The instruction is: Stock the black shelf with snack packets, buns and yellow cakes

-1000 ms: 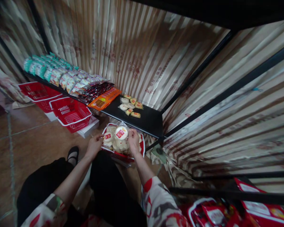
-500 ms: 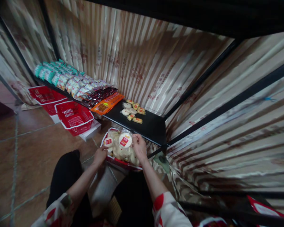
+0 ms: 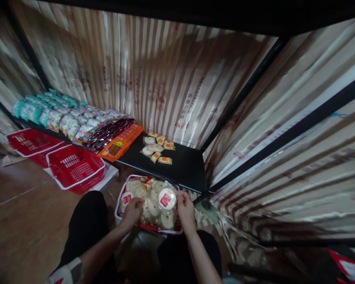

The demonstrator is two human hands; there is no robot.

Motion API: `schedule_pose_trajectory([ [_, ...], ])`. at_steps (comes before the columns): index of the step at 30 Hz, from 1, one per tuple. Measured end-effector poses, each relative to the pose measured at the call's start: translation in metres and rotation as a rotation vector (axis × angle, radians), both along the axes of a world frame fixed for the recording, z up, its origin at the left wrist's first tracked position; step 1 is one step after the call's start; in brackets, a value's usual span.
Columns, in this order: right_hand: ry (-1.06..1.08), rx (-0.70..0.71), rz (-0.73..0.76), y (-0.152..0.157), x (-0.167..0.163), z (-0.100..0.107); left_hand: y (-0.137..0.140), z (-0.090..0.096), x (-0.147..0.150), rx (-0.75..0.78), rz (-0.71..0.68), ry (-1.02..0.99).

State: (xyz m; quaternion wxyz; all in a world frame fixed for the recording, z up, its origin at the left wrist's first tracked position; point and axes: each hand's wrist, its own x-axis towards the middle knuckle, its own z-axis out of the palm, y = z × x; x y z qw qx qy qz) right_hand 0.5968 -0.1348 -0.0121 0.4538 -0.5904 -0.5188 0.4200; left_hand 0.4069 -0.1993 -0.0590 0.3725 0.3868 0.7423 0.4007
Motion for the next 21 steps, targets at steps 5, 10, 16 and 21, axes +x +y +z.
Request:
schedule_pose_trajectory([
  [5, 0.044, 0.02, 0.06, 0.031, -0.037, 0.006, 0.024, 0.026, -0.018, 0.095, -0.092, -0.277],
  [10, 0.054, 0.088, 0.106, 0.041, -0.06, 0.015, 0.043, 0.056, -0.029, 0.127, -0.2, -0.561],
  [16, 0.014, 0.1, 0.101, 0.037, -0.063, 0.018, 0.059, 0.07, -0.019, 0.168, -0.253, -0.606],
  [21, 0.168, 0.034, 0.127, 0.033, -0.06, 0.023, 0.059, 0.074, -0.012, 0.114, -0.182, -0.622],
])
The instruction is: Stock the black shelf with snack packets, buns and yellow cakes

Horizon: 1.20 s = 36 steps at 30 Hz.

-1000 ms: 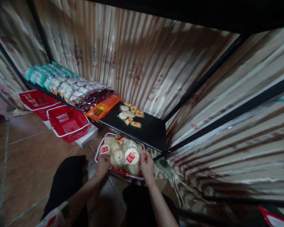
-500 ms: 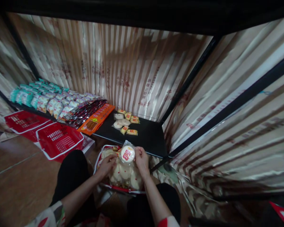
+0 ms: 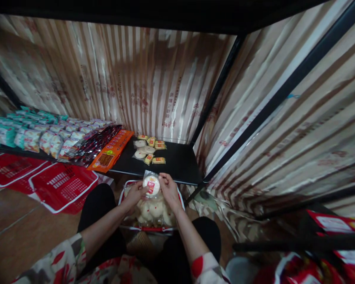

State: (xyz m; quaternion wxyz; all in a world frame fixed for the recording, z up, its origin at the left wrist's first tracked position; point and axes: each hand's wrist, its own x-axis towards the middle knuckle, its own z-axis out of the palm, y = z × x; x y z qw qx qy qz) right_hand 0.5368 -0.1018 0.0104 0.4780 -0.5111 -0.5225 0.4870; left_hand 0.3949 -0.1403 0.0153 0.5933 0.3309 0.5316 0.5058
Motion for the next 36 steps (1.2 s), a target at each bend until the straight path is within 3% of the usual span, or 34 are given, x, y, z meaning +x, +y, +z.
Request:
schedule_pose_trajectory([
  [7, 0.113, -0.118, -0.049, 0.006, -0.005, -0.005, 0.01, 0.008, -0.005, -0.022, 0.018, 0.002],
  [13, 0.028, -0.109, -0.071, 0.043, -0.003, 0.004, 0.051, 0.005, -0.005, 0.056, -0.054, -0.046],
  [16, -0.179, -0.021, -0.069, 0.08, 0.001, 0.008, 0.084, 0.002, -0.012, 0.074, -0.017, -0.062],
  [20, -0.642, 0.259, -0.066, 0.144, -0.007, 0.014, 0.134, 0.0, -0.035, 0.043, 0.152, -0.07],
  [24, -1.002, 0.495, 0.183, 0.212, -0.045, 0.021, 0.184, -0.005, -0.062, 0.008, 0.331, -0.098],
  [29, -1.237, 0.459, 0.419, 0.284, -0.107, 0.018, 0.229, -0.015, -0.087, 0.028, 0.407, -0.158],
  [36, -1.375, 0.402, 0.521, 0.346, -0.152, -0.014, 0.26, -0.036, -0.108, -0.017, 0.453, -0.156],
])
